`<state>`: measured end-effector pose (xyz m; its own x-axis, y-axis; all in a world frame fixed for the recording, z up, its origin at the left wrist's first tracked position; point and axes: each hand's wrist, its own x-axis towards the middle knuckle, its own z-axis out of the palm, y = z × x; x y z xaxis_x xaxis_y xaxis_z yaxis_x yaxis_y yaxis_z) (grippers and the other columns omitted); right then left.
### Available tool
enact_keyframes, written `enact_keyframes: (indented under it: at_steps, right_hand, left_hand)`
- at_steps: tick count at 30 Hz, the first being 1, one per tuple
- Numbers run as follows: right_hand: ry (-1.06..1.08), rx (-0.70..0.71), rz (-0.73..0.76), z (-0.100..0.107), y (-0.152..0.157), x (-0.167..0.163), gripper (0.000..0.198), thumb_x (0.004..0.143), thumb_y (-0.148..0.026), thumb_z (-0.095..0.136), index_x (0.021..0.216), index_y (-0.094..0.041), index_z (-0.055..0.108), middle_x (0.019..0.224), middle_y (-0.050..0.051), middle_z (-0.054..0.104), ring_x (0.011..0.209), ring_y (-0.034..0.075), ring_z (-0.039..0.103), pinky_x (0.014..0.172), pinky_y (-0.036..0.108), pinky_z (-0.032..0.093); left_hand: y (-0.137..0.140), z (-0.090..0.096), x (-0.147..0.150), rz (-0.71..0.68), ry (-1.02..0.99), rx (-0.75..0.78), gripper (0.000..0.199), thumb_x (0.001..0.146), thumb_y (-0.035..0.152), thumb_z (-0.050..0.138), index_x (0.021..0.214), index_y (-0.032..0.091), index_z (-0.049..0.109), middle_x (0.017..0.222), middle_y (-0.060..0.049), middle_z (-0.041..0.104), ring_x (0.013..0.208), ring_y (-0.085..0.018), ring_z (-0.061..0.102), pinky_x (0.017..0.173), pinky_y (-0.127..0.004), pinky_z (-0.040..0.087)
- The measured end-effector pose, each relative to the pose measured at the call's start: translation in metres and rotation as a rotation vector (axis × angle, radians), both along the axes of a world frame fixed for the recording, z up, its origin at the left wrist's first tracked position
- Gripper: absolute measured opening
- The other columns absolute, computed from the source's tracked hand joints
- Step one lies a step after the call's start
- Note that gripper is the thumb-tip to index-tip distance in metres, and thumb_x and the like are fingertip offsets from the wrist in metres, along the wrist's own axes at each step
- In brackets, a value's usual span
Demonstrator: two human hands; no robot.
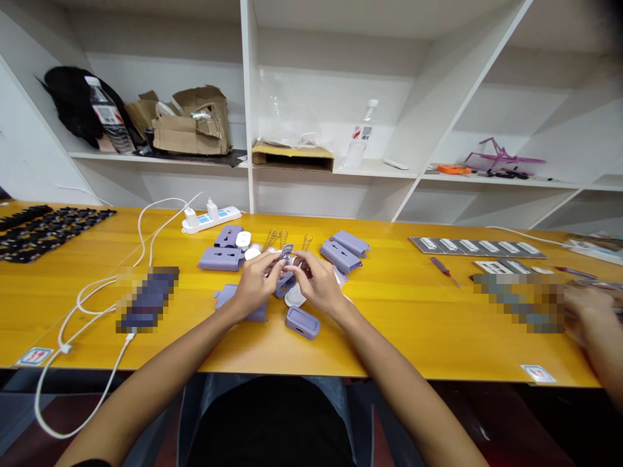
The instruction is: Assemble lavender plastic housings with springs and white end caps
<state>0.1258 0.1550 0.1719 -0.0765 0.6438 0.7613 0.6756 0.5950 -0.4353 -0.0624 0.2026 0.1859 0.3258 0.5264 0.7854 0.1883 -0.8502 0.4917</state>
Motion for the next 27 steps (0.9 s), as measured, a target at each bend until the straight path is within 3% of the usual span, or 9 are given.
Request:
enact_keyframes:
  at_steps: [4,14,27]
  right_hand:
    - [0.007,-0.02,-0.007,-0.0007,0.0,-0.001,0.024,0.105,-0.032,0.064,0.127,-0.022,0.067,0.103,0.011,0.08,0.085,0.025,0.075,0.081,0.036,0.059]
    - [0.006,-0.01,-0.009,-0.0021,-0.0005,-0.0015,0.026,0.105,-0.034,0.065,0.128,-0.022,0.068,0.106,0.012,0.081,0.087,0.025,0.075,0.081,0.036,0.059]
    - [0.049,0.037,0.011,-0.0039,-0.0004,-0.0034,0.027,0.103,-0.032,0.071,0.127,-0.022,0.066,0.101,0.009,0.081,0.078,0.021,0.074,0.072,0.033,0.058]
  left_hand:
    - [-0.0017,0.0013,-0.0003,0.023,0.014,0.038,0.019,0.106,0.025,0.061,0.108,0.018,0.078,0.093,-0.008,0.081,0.08,-0.018,0.074,0.074,-0.028,0.058]
    - [-0.0017,0.0004,-0.0003,0.031,-0.003,-0.032,0.021,0.105,0.029,0.064,0.1,0.018,0.081,0.086,-0.005,0.082,0.071,-0.017,0.074,0.067,-0.028,0.055]
    - [-0.0004,-0.0052,0.0003,0.027,-0.043,-0.034,0.021,0.103,0.028,0.067,0.098,0.017,0.083,0.082,-0.004,0.083,0.066,-0.015,0.073,0.066,-0.025,0.054]
